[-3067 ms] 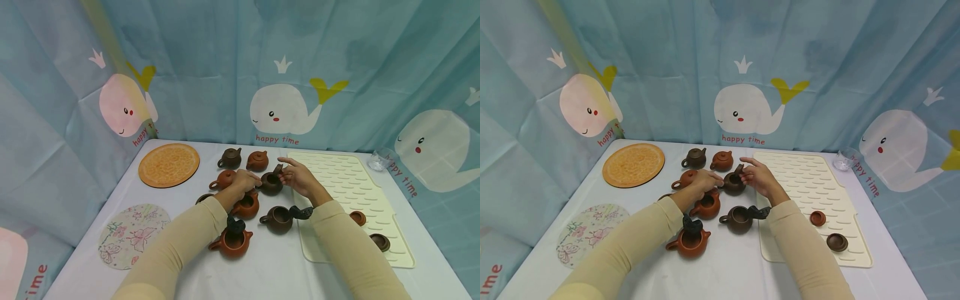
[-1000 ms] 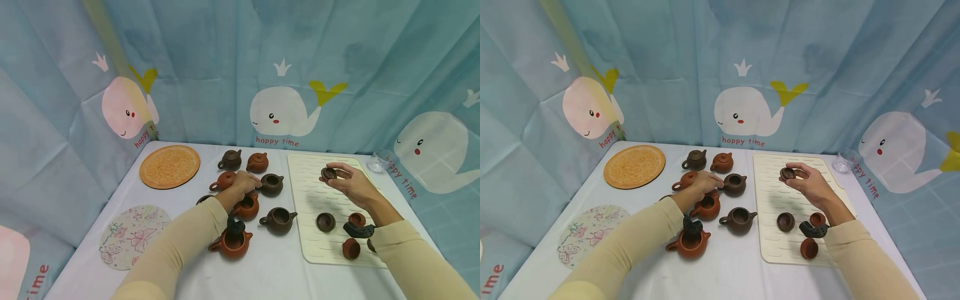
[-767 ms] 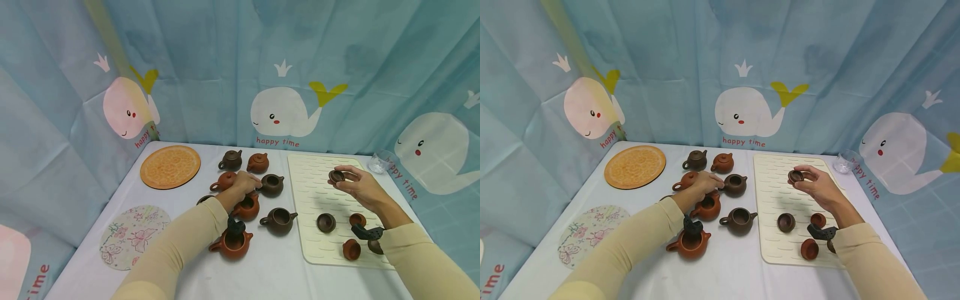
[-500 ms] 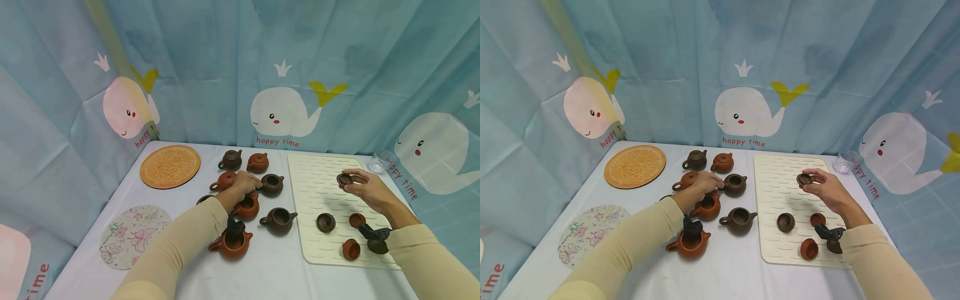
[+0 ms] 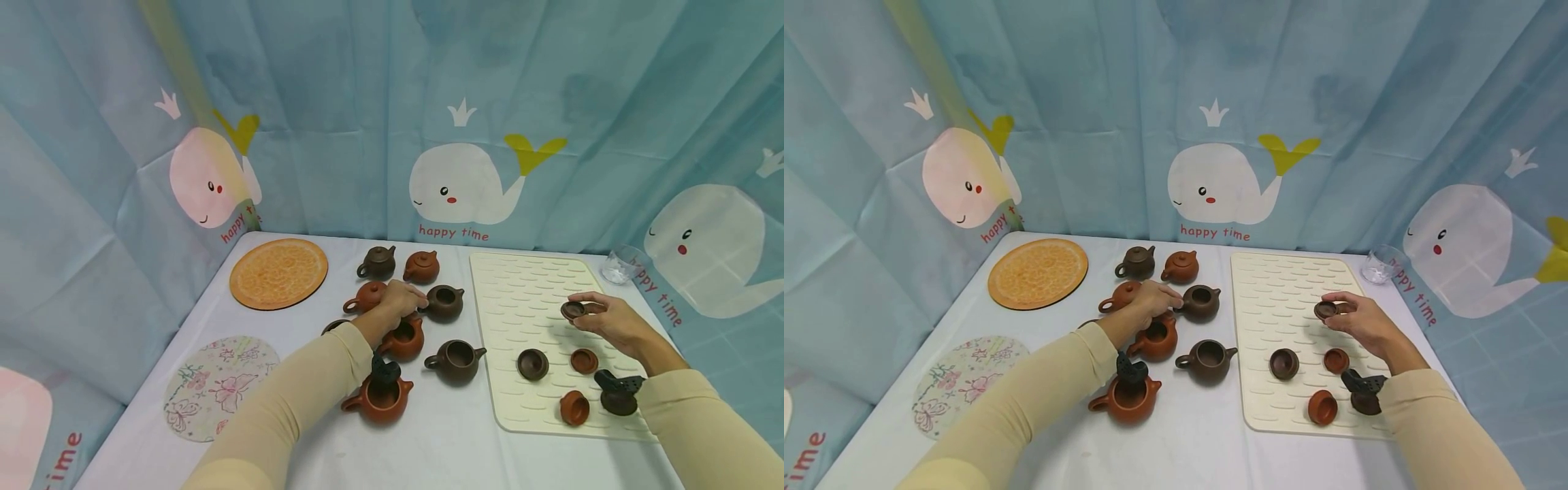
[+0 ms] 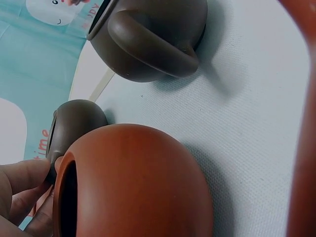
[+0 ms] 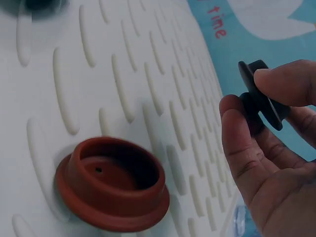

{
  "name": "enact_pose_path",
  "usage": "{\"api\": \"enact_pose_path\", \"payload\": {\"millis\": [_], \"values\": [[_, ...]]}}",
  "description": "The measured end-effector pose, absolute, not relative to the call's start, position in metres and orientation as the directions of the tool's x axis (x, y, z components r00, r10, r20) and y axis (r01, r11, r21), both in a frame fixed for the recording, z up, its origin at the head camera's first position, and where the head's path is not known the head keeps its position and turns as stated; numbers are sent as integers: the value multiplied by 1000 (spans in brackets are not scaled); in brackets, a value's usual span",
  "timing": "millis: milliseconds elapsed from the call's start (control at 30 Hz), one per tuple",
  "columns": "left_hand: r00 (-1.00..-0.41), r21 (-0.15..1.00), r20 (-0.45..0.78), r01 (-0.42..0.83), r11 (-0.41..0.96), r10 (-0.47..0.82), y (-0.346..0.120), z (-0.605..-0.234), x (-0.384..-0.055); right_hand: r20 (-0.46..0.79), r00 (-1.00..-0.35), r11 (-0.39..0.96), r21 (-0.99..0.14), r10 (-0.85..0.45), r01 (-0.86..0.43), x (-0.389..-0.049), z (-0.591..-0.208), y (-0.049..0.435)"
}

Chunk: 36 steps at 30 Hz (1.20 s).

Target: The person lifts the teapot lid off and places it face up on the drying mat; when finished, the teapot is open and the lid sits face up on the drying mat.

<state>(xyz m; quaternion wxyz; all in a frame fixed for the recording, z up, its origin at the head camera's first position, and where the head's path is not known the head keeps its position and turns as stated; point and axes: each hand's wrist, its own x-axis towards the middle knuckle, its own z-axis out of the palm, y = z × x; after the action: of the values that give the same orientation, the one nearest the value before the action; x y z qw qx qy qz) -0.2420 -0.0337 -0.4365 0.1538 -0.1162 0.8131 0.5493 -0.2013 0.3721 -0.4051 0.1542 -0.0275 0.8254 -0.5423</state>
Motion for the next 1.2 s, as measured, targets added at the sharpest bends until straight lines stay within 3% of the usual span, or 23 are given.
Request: {"api": "enact_pose_path", "payload": {"millis": [633,1200], "values": [[-927,877,-374,-354,325,0,-34,-434,-239,-325,-938,653,-737,-120,173,-205,-431,386],[-932,882,-362,-339,327,9,-35,-437,-240,-334,-938,741,-652,-93,159,-207,-433,386]]}}
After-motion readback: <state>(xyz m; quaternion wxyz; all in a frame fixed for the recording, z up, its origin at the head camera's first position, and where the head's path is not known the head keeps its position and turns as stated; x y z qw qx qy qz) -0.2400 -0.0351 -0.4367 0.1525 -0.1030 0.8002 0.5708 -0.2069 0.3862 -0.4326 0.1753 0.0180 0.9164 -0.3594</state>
